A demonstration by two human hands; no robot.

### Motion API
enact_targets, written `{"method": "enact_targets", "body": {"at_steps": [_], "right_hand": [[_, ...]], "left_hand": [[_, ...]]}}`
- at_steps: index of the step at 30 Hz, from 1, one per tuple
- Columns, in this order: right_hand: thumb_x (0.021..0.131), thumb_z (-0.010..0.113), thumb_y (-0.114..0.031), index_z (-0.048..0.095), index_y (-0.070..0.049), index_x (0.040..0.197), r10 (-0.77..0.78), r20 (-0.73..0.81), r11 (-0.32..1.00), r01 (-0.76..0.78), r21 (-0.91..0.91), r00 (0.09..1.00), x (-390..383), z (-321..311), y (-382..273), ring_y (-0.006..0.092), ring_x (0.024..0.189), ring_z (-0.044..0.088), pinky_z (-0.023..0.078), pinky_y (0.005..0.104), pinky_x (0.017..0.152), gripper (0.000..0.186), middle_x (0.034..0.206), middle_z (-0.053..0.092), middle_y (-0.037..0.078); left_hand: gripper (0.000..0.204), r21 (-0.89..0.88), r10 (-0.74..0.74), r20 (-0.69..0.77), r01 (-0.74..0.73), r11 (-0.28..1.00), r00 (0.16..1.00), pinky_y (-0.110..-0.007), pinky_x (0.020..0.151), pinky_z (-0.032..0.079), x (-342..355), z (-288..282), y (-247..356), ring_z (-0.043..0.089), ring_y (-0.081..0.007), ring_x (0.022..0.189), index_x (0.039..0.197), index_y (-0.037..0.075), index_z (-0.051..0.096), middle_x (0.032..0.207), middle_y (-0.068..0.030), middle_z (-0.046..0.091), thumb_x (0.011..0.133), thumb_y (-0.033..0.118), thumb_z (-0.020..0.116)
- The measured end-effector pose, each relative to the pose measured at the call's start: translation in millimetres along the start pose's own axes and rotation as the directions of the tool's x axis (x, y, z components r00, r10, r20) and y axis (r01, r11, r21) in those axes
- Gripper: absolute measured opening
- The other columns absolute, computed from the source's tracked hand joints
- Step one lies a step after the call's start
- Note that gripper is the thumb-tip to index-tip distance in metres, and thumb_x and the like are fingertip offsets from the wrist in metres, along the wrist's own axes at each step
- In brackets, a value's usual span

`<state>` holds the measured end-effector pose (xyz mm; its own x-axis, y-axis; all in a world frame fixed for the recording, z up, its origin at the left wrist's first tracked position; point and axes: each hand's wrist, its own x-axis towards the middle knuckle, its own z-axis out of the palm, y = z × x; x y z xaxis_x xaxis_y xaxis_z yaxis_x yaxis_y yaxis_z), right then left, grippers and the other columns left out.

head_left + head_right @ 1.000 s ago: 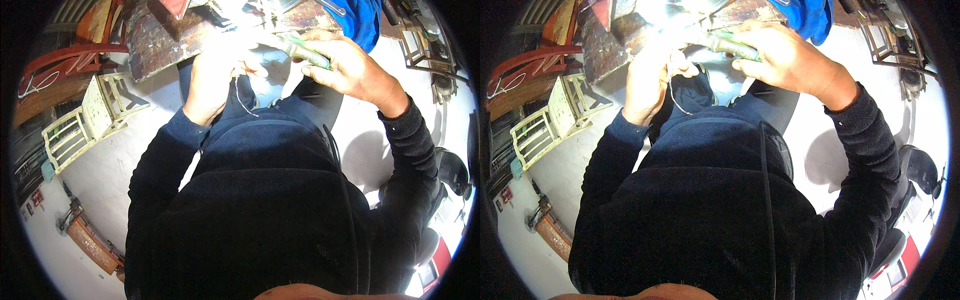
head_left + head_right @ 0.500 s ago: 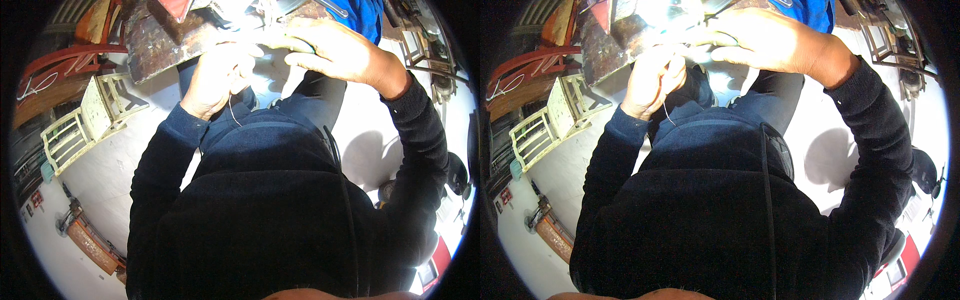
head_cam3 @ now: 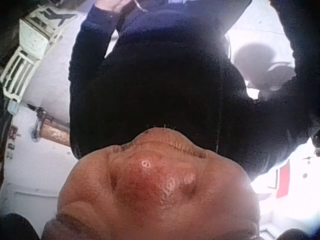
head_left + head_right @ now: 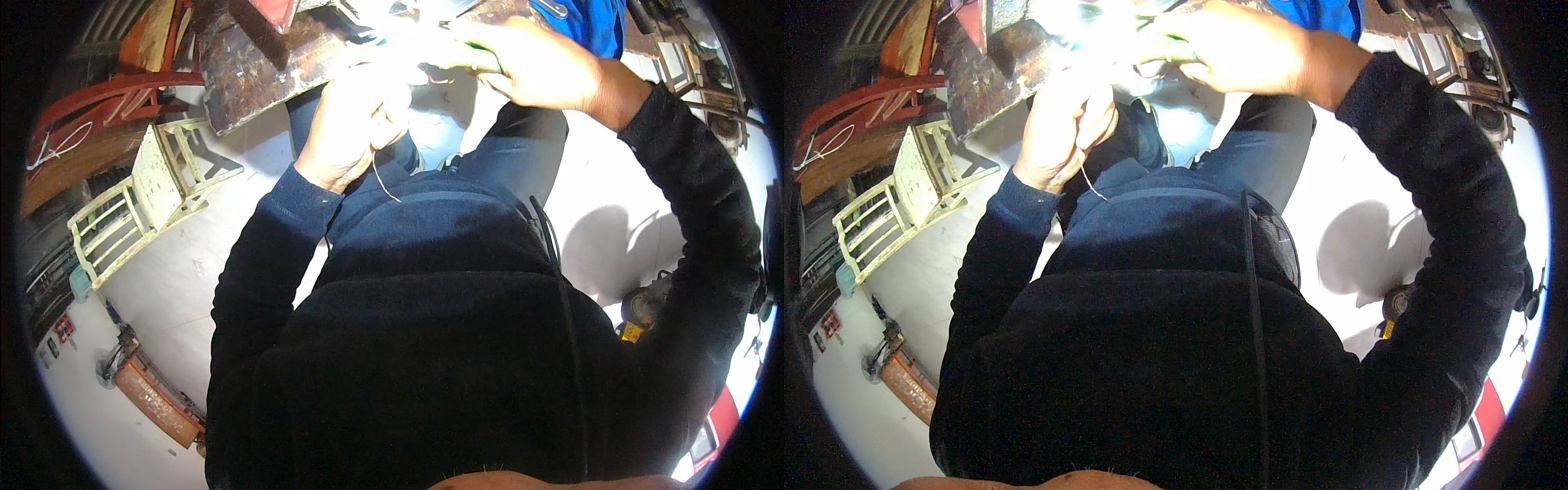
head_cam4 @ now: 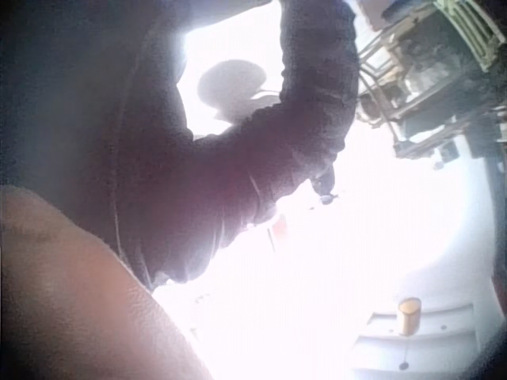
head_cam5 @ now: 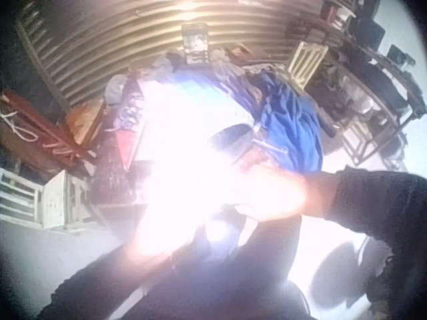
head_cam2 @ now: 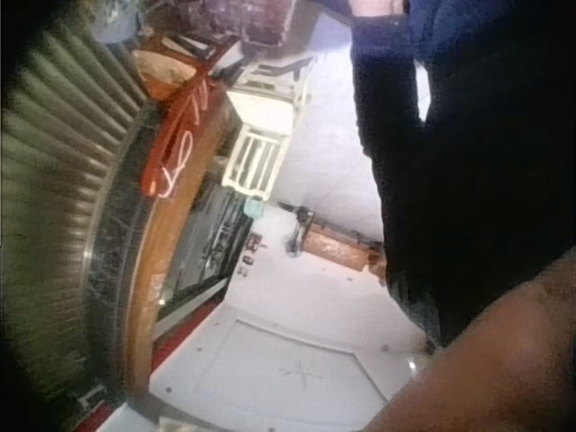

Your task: The person works on a small blue electric motor on a cluttered workbench. They use pliers to strip and trim wires, then use a screwdriver to adjust components inside the motor housing. The person repeatedly repositions the motor and manipulates wires throughout the clip.

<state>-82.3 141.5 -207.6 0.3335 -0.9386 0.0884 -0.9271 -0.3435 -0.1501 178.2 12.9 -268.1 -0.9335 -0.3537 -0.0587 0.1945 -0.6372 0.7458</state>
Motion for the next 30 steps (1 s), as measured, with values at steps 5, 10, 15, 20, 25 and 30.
{"method": "enact_targets", "body": {"at_steps": [5, 10, 15, 20, 25, 30], "right_hand": [[0.105, 0.066, -0.015, 0.061, -0.012, 0.152, 0.167, 0.228, 0.971, -0.2, 0.132, 0.959, -9.6, -15.2, -1.0, 0.0329, 0.104, 0.075, 0.06, 0.0414, 0.098, 0.047, 0.14, 0.069, 0.018], [0.11, 0.058, -0.028, 0.056, -0.012, 0.158, 0.09, 0.05, 0.962, -0.099, 0.255, 0.995, -28.9, -17.1, -27.5, 0.0377, 0.138, 0.06, 0.044, 0.045, 0.121, 0.051, 0.162, 0.053, 0.019], [0.107, 0.065, -0.017, 0.058, -0.013, 0.156, 0.131, -0.177, 0.987, -0.145, -0.069, 0.976, -39.7, -19.4, -38.5, 0.0354, 0.134, 0.065, 0.049, 0.0422, 0.117, 0.049, 0.15, 0.064, 0.017], [0.111, 0.06, -0.025, 0.059, -0.012, 0.155, -0.032, -0.089, 0.999, 0.031, -0.015, 0.996, -30.0, -41.8, -22.1, 0.0344, 0.131, 0.066, 0.049, 0.0436, 0.118, 0.046, 0.146, 0.068, 0.017], [0.111, 0.06, -0.028, 0.061, -0.01, 0.153, 0.068, 0.093, 0.98, -0.084, 0.179, 0.993, -14.4, -40.9, -10.8, 0.0353, 0.13, 0.066, 0.048, 0.0444, 0.118, 0.046, 0.145, 0.068, 0.018], [0.109, 0.064, -0.028, 0.066, -0.008, 0.146, 0.022, 0.011, 0.995, -0.023, 0.094, 1.0, -0.1, -31.5, -5.5, 0.0357, 0.117, 0.071, 0.054, 0.0444, 0.109, 0.041, 0.133, 0.073, 0.019]], "left_hand": [[0.019, 0.237, 0.003, -0.002, -0.003, 0.971, 1.0, -0.02, 0.053, 0.043, -2.3, 8.9, 14.1, 0.054, -0.0052, 0.058, 0.114, -0.002, 0.075, 0.078, -0.0005, 0.066, 0.11, 0.008, 0.058], [0.022, 0.944, 0.429, 0.159, -0.265, 0.198, 0.889, -0.023, 0.06, 0.052, -1.2, 20.9, 17.9, 0.067, -0.0093, 0.066, 0.117, -0.001, 0.076, 0.084, -0.0034, 0.073, 0.11, 0.009, 0.059], [0.018, 0.925, 0.391, -0.04, -0.113, 0.362, 0.92, -0.028, 0.069, 0.059, -9.9, 30.3, 9.1, 0.075, -0.015, 0.08, 0.114, -0.002, 0.076, 0.088, -0.0078, 0.076, 0.107, 0.007, 0.063], [0.016, 0.556, 0.238, -0.028, -0.183, 0.811, 0.971, -0.028, 0.07, 0.06, -2.6, 26.2, 6.3, 0.076, -0.0159, 0.084, 0.115, -0.003, 0.073, 0.092, -0.0105, 0.076, 0.108, 0.008, 0.063], [0.02, 0.045, -0.051, -0.074, 0.054, 0.998, 0.996, -0.02, 0.061, 0.052, 0.4, 19.2, 4.5, 0.065, -0.0099, 0.071, 0.123, -0.001, 0.069, 0.087, -0.0034, 0.066, 0.108, 0.011, 0.064], [0.024, -0.262, -0.097, 0.117, 0.125, 0.957, 0.988, -0.018, 0.053, 0.039, -2.2, 12.4, 3.2, 0.051, -0.0047, 0.061, 0.127, -0.002, 0.067, 0.081, 0.0026, 0.057, 0.105, 0.008, 0.067]]}}
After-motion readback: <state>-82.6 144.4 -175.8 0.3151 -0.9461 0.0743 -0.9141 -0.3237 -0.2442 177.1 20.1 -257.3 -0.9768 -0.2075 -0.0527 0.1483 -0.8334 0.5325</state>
